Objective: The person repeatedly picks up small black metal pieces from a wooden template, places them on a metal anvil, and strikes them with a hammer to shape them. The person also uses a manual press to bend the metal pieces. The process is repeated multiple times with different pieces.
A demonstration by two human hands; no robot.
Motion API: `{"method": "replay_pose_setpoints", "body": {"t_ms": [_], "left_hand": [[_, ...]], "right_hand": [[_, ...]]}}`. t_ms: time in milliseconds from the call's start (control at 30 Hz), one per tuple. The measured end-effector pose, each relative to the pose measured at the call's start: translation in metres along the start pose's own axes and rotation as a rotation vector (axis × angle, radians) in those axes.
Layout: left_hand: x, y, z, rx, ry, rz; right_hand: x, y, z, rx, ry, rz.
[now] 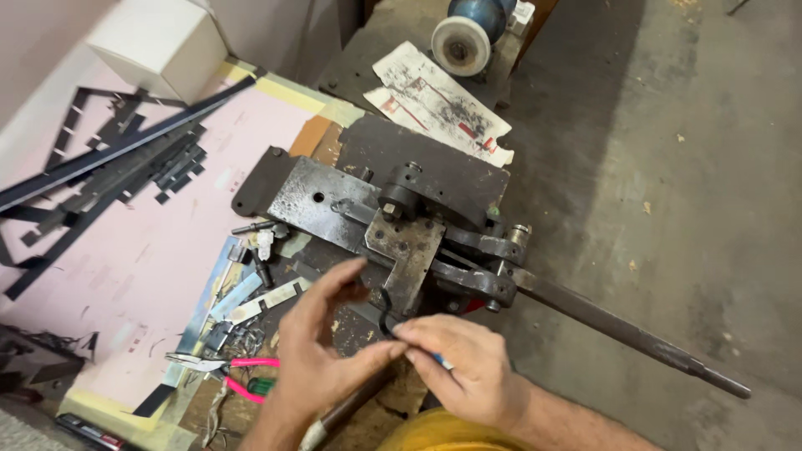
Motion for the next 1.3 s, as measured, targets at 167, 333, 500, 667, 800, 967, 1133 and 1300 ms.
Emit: {"method": "replay_pose_setpoints", "body": {"t_ms": [167,333,500,667,800,967,1133,1300], "left_hand": [[0.066,0.04,-0.04,0.456,-0.231,-0.004],[0.109,0.062,-0.063,0.531,-0.218,-0.068],[0.126,0.064,-0.077,0.586,-0.252,-0.047],[0.126,0.064,-0.098,0.641,-0.27,-0.071],[0.13,0.063,-0.105,0.721,-0.249,-0.055],[0.127,0.065,-0.111,0.725,-0.249,-0.057],[0.13,0.07,-0.11,0.741,-0.265,-0.085],[0.133,0.068,-0.109,0.772,-0.288,-0.089]], "right_hand": [[-0.026,0.058,0.024,-0.433,-0.332,0.135],[-0.073,0.14,0.087,-0.985,-0.715,-0.161],[-0.093,0.16,0.109,-0.995,-1.472,-0.607],[-0.065,0.189,0.075,-1.305,-1.614,-0.743],[-0.053,0.191,0.071,-1.339,-1.662,-0.83],[-0.078,0.181,0.091,-1.214,-1.603,-0.699],[-0.106,0.172,0.123,-1.064,-1.503,-0.629],[-0.098,0.174,0.113,-1.09,-1.654,-0.768]]}}
Point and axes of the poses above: each hand's wrist, its own x-axis towards the middle knuckle, its own y-axis out of the back of the hand, z = x × y, the point moved 1 cm from there along x, towards the middle knuckle, and after that the axes turned 5 degrees about -x, right-handed, at the moved point
